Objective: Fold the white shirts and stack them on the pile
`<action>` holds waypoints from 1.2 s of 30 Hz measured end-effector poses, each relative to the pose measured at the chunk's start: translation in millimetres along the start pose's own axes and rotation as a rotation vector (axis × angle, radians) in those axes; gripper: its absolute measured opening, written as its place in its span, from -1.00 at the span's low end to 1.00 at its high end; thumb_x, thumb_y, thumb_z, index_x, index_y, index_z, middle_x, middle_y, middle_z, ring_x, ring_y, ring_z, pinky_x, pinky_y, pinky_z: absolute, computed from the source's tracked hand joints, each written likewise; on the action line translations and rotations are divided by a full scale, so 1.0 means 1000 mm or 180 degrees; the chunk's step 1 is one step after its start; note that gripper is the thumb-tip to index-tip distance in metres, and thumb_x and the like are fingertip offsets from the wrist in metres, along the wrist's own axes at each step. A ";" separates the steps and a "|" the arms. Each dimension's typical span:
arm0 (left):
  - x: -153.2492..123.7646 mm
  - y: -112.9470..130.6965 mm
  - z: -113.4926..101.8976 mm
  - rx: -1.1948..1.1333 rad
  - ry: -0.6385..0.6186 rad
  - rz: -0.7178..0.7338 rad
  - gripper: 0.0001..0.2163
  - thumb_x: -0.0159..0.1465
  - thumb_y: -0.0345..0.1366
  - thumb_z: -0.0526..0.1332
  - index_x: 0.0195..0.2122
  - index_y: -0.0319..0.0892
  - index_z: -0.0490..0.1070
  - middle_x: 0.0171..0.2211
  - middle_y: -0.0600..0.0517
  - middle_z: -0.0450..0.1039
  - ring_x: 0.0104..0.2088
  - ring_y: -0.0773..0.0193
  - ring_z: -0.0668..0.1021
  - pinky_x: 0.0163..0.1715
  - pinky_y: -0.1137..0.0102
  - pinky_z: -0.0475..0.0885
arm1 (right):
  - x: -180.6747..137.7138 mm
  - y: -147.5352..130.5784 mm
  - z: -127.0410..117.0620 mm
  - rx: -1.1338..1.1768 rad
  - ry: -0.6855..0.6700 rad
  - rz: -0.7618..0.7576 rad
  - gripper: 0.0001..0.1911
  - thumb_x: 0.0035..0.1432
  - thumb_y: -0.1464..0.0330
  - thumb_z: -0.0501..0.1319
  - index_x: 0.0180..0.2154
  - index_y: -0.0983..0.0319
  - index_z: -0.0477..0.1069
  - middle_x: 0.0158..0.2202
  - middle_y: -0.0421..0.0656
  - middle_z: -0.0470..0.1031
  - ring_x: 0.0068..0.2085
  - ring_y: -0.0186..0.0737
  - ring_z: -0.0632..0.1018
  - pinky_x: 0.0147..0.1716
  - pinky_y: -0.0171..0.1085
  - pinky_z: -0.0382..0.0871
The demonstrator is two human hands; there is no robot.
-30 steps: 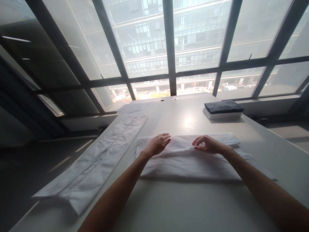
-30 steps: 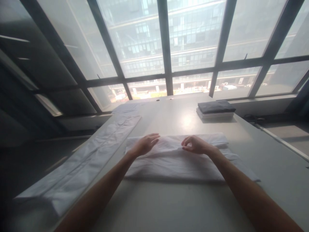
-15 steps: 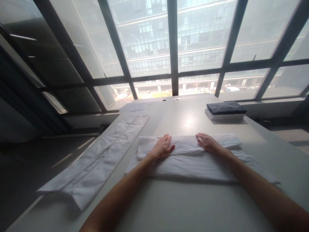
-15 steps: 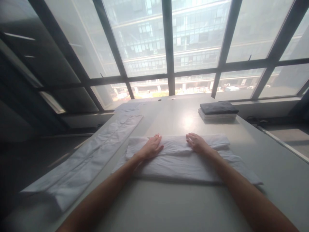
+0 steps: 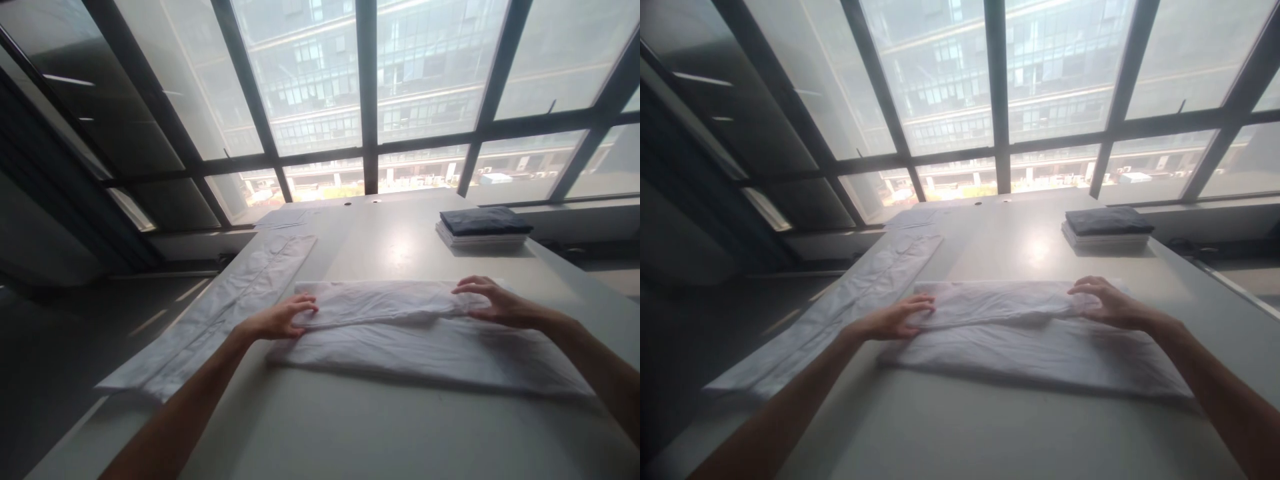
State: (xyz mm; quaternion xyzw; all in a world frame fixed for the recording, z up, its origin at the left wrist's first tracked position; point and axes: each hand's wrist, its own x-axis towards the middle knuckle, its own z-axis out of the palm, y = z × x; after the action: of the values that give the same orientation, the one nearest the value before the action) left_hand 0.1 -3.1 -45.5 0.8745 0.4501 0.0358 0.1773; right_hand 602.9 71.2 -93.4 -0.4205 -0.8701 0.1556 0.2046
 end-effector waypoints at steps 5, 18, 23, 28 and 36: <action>0.000 -0.007 -0.001 -0.0253 0.0691 0.0299 -0.84 0.38 -0.30 0.20 -0.18 -0.12 0.60 0.01 -0.08 0.59 -0.03 0.17 0.62 0.05 0.34 0.48 | -0.024 0.021 -0.003 -0.0051 -0.0047 0.0103 -0.47 0.11 -0.13 0.34 -0.03 0.04 0.67 0.07 0.04 0.56 0.11 0.23 0.57 0.08 0.10 0.54; 0.141 -0.045 -0.074 0.0537 0.2394 -0.0995 -0.81 0.31 -0.36 0.18 -0.20 -0.18 0.61 -0.07 -0.16 0.54 -0.03 0.00 0.53 0.07 0.10 0.44 | 0.069 0.036 -0.036 -0.0330 0.1094 0.1172 -0.78 0.20 0.20 0.26 -0.30 0.20 0.58 -0.25 0.08 0.66 -0.21 0.08 0.63 -0.16 -0.06 0.43; 0.167 -0.023 -0.032 0.0717 0.2659 -0.1426 -0.51 0.26 -0.50 0.15 0.22 -0.14 0.44 0.24 -0.20 0.35 0.19 -0.13 0.40 0.13 0.00 0.40 | 0.094 0.013 -0.003 -0.1251 0.1723 0.0980 -0.71 0.20 0.33 0.17 -0.12 0.26 0.59 0.09 0.16 0.55 0.15 0.27 0.49 0.19 0.27 0.23; 0.141 0.002 -0.002 0.0062 0.1262 0.0291 -0.47 0.26 -0.42 0.24 0.29 -0.11 0.39 0.24 -0.11 0.40 0.25 0.05 0.42 0.31 0.14 0.31 | 0.092 -0.025 0.027 -0.1154 0.1776 0.0065 -0.75 0.27 0.38 0.15 -0.16 0.21 0.61 0.08 0.09 0.52 0.18 0.23 0.41 0.24 0.27 0.16; 0.134 0.027 0.010 -0.0629 0.0838 0.0725 -0.73 0.41 -0.24 0.20 0.02 -0.13 0.62 0.13 -0.12 0.58 0.12 0.07 0.60 0.20 0.18 0.45 | 0.114 -0.083 0.074 -0.0312 0.0699 -0.0706 -0.73 0.24 0.37 0.31 -0.02 0.13 0.60 0.07 0.01 0.54 0.12 0.13 0.48 0.15 0.17 0.34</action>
State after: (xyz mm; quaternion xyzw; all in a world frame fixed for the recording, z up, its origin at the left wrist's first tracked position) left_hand 102.5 86.7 -58.1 0.8858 0.3619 0.2136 0.1966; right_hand 447.1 105.2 -94.9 -0.3458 -0.8902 0.0424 0.2936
